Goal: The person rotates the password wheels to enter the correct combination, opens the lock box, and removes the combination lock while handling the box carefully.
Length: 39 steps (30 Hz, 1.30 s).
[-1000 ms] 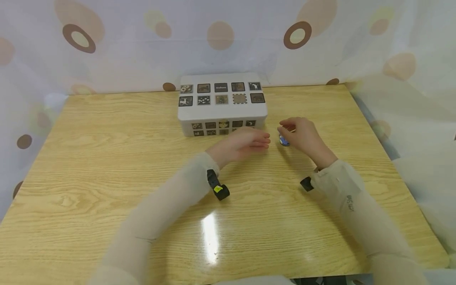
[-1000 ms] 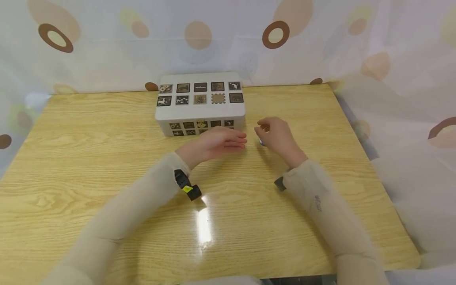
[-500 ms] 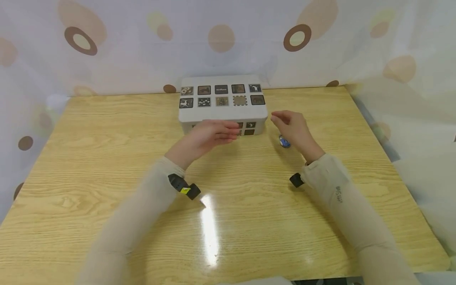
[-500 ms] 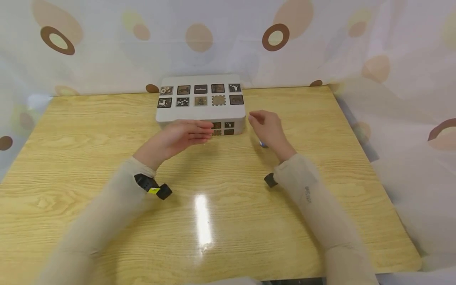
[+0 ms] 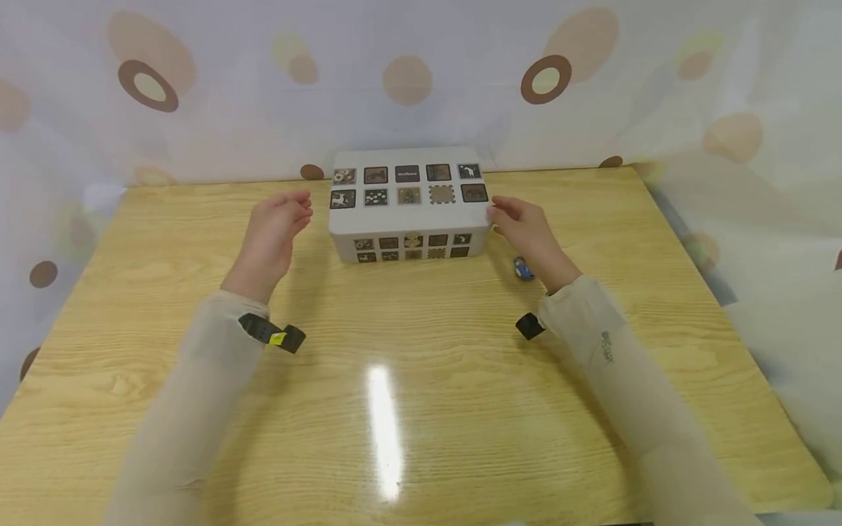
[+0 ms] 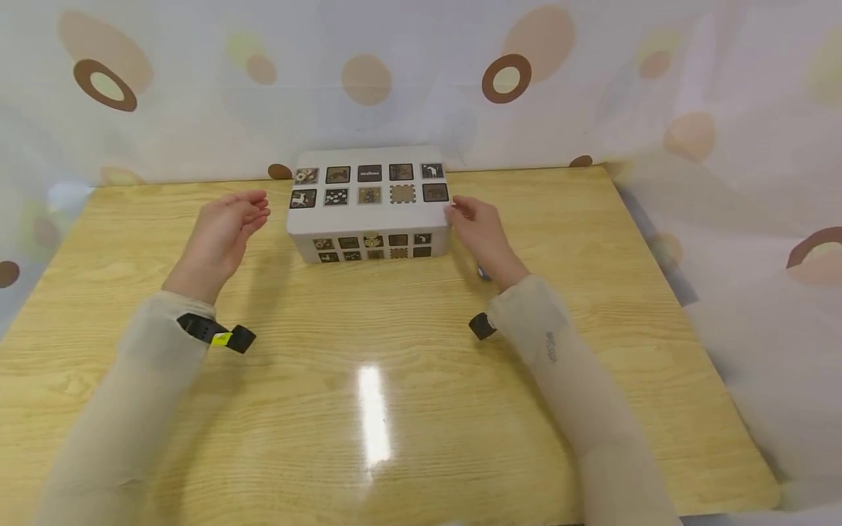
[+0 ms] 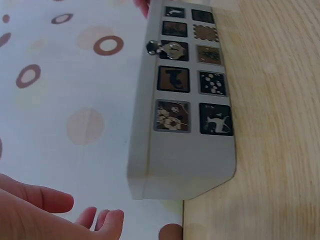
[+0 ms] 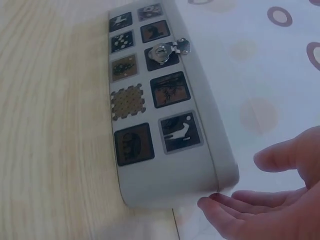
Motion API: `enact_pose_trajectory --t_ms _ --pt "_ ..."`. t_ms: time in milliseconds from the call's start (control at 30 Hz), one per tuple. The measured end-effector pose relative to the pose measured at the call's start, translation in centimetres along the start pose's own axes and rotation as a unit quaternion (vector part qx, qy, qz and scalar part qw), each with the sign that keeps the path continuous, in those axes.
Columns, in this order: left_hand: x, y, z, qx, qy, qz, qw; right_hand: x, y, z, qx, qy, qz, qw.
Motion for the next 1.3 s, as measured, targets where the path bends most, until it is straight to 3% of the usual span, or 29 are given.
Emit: enact_pose_trajectory --t_ms 133,267,567,867,1300 --pt "0.6 -1.3 -1.3 -0.029 -0.017 -0.026 0.9991 0.4 -0.2 -0.3 0.017 0.001 -0.034 0.9993" --pt "1.4 -2.3 -2.2 -0.051 -0.033 -0.025 0.9978 0.9 -0.3 -0.4 0.023 0.002 -0.044 0.9987" --pt "1.9 -2.8 -2.0 -0.088 -0.044 -0.005 0.9951 1.3 -0.5 -0.4 0.043 0.002 -0.048 0.9979" --pt "2.3 -2.6 -1.9 -0.085 -0.059 -0.023 0.9944 1.2 -0.6 -0.3 0.055 0.006 -0.029 0.9981" --pt "2.2 -2.3 -2.2 -0.093 -0.069 -0.012 0.9932 1.1 -1.1 -0.4 0.053 -0.004 -0.005 0.9986"
Point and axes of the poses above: each hand's wrist, its own z-axis away from the middle knuckle, its own x-axis out of the palm, y = z × x, the point moved 6 cm from there along -z, towards the middle knuckle, and after that the axes turned 8 degrees about -z, right-handed, at the moved point
